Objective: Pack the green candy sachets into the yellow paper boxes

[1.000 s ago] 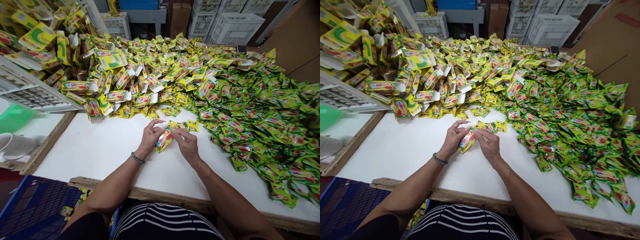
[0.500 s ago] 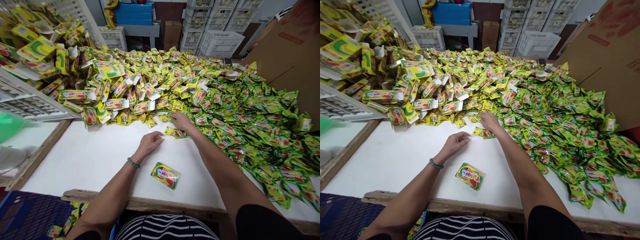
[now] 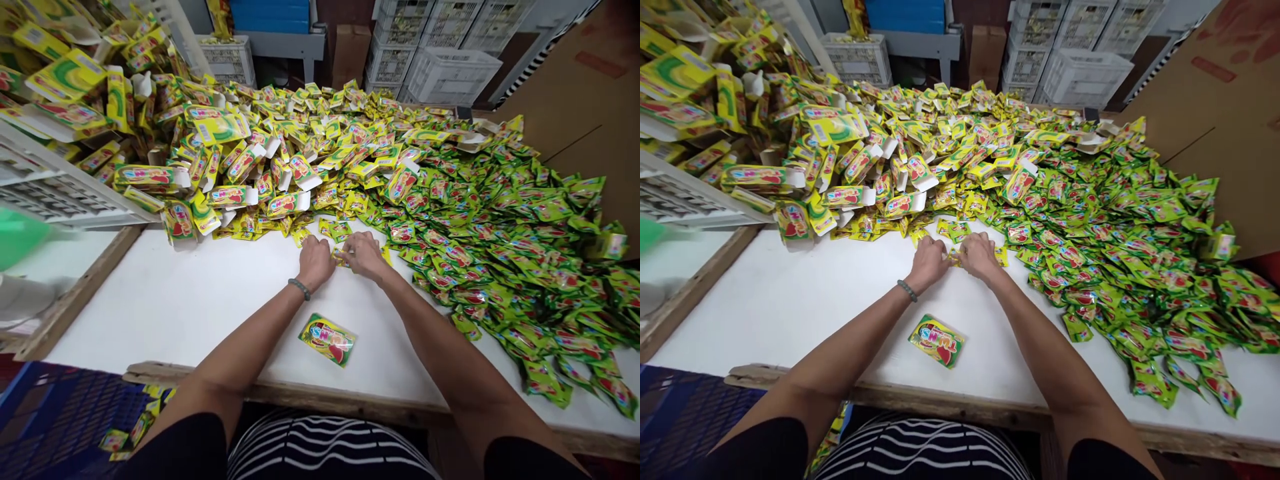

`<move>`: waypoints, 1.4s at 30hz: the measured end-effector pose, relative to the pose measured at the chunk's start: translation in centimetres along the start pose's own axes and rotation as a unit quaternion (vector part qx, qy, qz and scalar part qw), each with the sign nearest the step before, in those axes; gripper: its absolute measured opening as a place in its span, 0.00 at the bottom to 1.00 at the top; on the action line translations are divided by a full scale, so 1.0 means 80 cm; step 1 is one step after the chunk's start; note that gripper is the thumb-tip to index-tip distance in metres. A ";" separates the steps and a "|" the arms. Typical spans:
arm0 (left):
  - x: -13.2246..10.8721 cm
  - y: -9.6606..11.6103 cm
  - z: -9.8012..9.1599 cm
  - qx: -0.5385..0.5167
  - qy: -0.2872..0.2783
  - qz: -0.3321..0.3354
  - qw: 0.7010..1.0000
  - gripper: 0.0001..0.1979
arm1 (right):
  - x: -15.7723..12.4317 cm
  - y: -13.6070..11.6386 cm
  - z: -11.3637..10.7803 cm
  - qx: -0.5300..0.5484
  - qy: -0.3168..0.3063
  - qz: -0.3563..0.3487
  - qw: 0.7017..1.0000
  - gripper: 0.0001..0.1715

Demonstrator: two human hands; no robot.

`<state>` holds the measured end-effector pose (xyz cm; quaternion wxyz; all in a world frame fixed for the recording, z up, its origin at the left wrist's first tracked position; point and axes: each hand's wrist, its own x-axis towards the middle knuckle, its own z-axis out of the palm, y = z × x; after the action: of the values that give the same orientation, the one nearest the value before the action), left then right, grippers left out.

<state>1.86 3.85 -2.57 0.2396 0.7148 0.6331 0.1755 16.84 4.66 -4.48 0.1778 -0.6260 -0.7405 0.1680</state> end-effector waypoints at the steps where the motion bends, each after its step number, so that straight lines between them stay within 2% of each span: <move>1: 0.001 -0.002 0.001 -0.027 -0.013 0.005 1.000 0.11 | -0.008 -0.002 -0.001 0.019 0.003 0.003 1.000 0.10; 4: -0.004 -0.008 -0.001 -0.188 -0.044 0.033 0.981 0.12 | -0.033 -0.005 -0.006 0.168 0.029 0.019 0.985 0.10; 7: -0.017 -0.008 -0.008 -0.371 -0.088 0.052 0.923 0.14 | -0.052 -0.005 -0.016 0.378 0.017 0.063 0.924 0.16; 8: -0.022 -0.006 -0.010 -0.403 -0.104 0.053 0.908 0.14 | -0.057 -0.005 -0.018 0.430 0.015 0.080 0.899 0.18; 10: -0.033 -0.002 -0.011 -0.420 -0.132 0.047 0.897 0.14 | -0.067 -0.005 -0.022 0.493 0.015 0.113 0.863 0.22; 12: -0.041 0.002 -0.010 -0.410 -0.154 0.041 0.898 0.13 | -0.075 -0.003 -0.023 0.507 0.007 0.134 0.852 0.23; 15: -0.050 0.007 -0.009 -0.412 -0.173 0.025 0.894 0.14 | -0.084 0.002 -0.018 0.495 0.013 0.134 0.859 0.20; 18: -0.054 0.010 -0.012 -0.415 -0.188 0.005 0.890 0.18 | -0.091 0.002 -0.013 0.482 0.054 0.116 0.867 0.17; 20: -0.054 0.012 -0.014 -0.387 -0.207 0.013 0.898 0.16 | -0.093 0.000 -0.011 0.464 0.067 0.090 0.878 0.15; 23: -0.053 0.015 -0.012 -0.311 -0.224 0.037 0.923 0.16 | -0.094 -0.002 -0.011 0.446 0.017 0.061 0.893 0.13; 25: -0.052 0.016 -0.005 -0.282 -0.207 0.036 0.936 0.20 | -0.092 0.004 -0.011 0.450 -0.012 0.062 0.891 0.13; 26: -0.051 0.015 -0.001 -0.279 -0.192 0.030 0.941 0.21 | -0.090 0.011 -0.012 0.454 -0.005 0.067 0.888 0.13; 29: -0.047 0.011 0.010 -0.304 -0.140 0.004 0.942 0.21 | -0.084 0.037 -0.018 0.429 0.093 0.091 0.894 0.13; 31: -0.042 0.006 0.014 -0.341 -0.108 -0.025 0.934 0.20 | -0.081 0.053 -0.023 0.346 0.166 0.109 0.917 0.13; 32: -0.040 0.003 0.016 -0.365 -0.093 -0.044 0.926 0.20 | -0.081 0.058 -0.025 0.294 0.179 0.100 0.933 0.14; 34: -0.036 -0.004 0.016 -0.414 -0.067 -0.086 0.904 0.20 | -0.083 0.060 -0.026 0.176 0.157 0.039 0.971 0.16; 36: -0.032 -0.008 0.017 -0.457 -0.045 -0.120 0.880 0.19 | -0.085 0.053 -0.022 0.049 0.107 -0.045 0.992 0.22; 37: -0.031 -0.010 0.016 -0.477 -0.038 -0.132 0.868 0.19 | -0.085 0.048 -0.019 -0.009 0.091 -0.078 0.993 0.24; 39: -0.030 -0.013 0.016 -0.505 -0.026 -0.142 0.851 0.19 | -0.083 0.039 -0.013 -0.075 0.092 -0.103 0.988 0.21; 42: -0.029 -0.014 0.014 -0.517 -0.012 -0.148 0.843 0.18 | -0.078 0.034 -0.011 -0.011 0.160 -0.065 0.985 0.15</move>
<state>1.26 1.54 -3.97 0.6050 0.3870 0.5458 0.4316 20.54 -1.02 -5.28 0.2979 -0.5972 -0.7433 0.0455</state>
